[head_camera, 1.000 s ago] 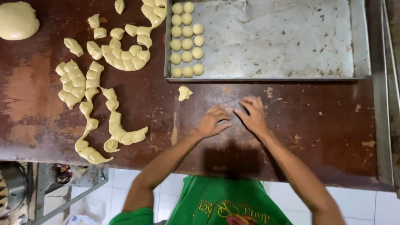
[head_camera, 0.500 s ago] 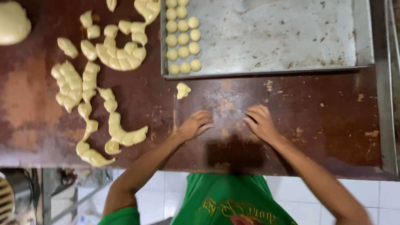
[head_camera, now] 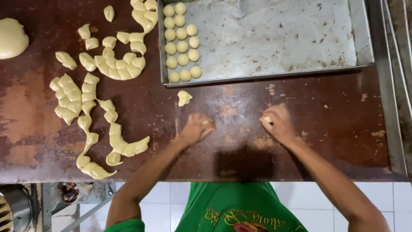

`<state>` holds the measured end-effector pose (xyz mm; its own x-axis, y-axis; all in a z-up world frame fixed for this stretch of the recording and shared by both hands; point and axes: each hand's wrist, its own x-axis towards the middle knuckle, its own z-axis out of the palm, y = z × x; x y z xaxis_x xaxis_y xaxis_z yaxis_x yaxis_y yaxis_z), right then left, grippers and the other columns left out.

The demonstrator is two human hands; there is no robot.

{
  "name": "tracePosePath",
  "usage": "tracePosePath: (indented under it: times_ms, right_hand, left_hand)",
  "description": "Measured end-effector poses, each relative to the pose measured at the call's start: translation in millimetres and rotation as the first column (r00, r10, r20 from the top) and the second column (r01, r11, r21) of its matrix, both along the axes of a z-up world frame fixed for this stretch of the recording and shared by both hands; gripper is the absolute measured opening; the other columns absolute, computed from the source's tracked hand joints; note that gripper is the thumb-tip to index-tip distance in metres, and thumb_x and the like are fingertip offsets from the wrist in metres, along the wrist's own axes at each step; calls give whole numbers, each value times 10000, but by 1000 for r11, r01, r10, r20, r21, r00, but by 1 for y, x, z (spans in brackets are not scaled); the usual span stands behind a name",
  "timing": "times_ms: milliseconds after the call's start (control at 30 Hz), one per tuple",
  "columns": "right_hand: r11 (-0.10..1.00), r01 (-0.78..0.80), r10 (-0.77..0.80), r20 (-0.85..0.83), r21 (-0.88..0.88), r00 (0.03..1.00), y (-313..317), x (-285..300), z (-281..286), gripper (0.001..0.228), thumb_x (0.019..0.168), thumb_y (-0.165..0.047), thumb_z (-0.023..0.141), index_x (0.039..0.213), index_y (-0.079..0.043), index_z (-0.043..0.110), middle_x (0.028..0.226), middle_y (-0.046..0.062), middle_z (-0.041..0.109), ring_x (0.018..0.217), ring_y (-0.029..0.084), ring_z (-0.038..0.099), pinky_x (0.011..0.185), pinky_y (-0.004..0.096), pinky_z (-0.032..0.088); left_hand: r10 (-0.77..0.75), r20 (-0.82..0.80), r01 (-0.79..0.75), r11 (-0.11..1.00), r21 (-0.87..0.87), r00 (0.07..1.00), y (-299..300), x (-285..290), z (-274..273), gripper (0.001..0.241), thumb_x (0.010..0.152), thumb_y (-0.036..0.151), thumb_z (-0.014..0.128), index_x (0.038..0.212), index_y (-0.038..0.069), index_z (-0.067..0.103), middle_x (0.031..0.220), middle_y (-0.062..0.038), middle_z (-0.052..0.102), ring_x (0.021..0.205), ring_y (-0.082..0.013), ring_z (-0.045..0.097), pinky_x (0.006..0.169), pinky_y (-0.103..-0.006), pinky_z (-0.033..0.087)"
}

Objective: Rolling pieces of dough into small uniform balls and placing them in a baking tray.

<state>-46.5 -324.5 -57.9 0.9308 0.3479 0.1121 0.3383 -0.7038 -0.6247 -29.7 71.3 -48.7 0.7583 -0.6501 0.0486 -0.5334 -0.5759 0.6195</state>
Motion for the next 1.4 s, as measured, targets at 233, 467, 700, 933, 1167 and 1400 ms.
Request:
tracePosePath:
  times_ms: [233,467,700,933,1167,1400]
  right_hand:
    - [928,371,-366,108,-30,924,73,54,32,241,981,-260,731,1057,-34,698,1299,208,546,1328,431,448,1157,613,323]
    - [954,294,-296,23,52,955,31,-12,71,345,895,-126,747,1239,-95,744,1350,196,628,1222,338,625,1031,437,530]
    - [945,186,-180,-47,269,983,99,141,146,373,876,-74,783,1247,-60,740,1259,147,708,1120,240,689,905,352,586]
    - [920,36,-61,53,390,997,213,373,61,457,816,-82,774,1261,-21,689,1170,155,729,1057,289,723,924,380,577]
    - [959,198,-202,1,203,979,271,446,22,333,795,-89,762,1117,-7,730,1102,185,740,1046,365,692,938,438,542]
    - [987,-75,20,348,143,937,245,383,74,468,881,-194,778,1250,75,676,1219,283,669,1125,434,589,1020,509,473]
  left_hand:
    - [184,384,-164,983,-86,905,-95,38,33,378,969,467,645,1245,220,723,1337,-74,650,1282,-351,516,1095,-574,374]
    - [193,76,-175,965,-196,978,-19,-13,42,430,878,264,753,1273,107,690,1280,-140,658,1242,-352,589,1082,-492,455]
    - [348,44,-329,915,-233,936,-11,-8,54,453,907,202,787,1323,103,639,1205,-125,674,1137,-344,632,981,-424,537]
    - [322,43,-301,916,-264,946,-7,-5,85,590,872,279,821,1360,58,573,1227,-154,651,1139,-357,619,996,-433,527]
    - [276,0,-270,942,-197,961,-2,-1,82,754,746,204,783,1438,40,530,1235,-182,639,1144,-381,613,1076,-438,499]
    - [378,-154,-408,852,-329,913,-4,-3,61,693,784,102,808,1406,2,520,1244,-180,652,1091,-306,657,970,-413,552]
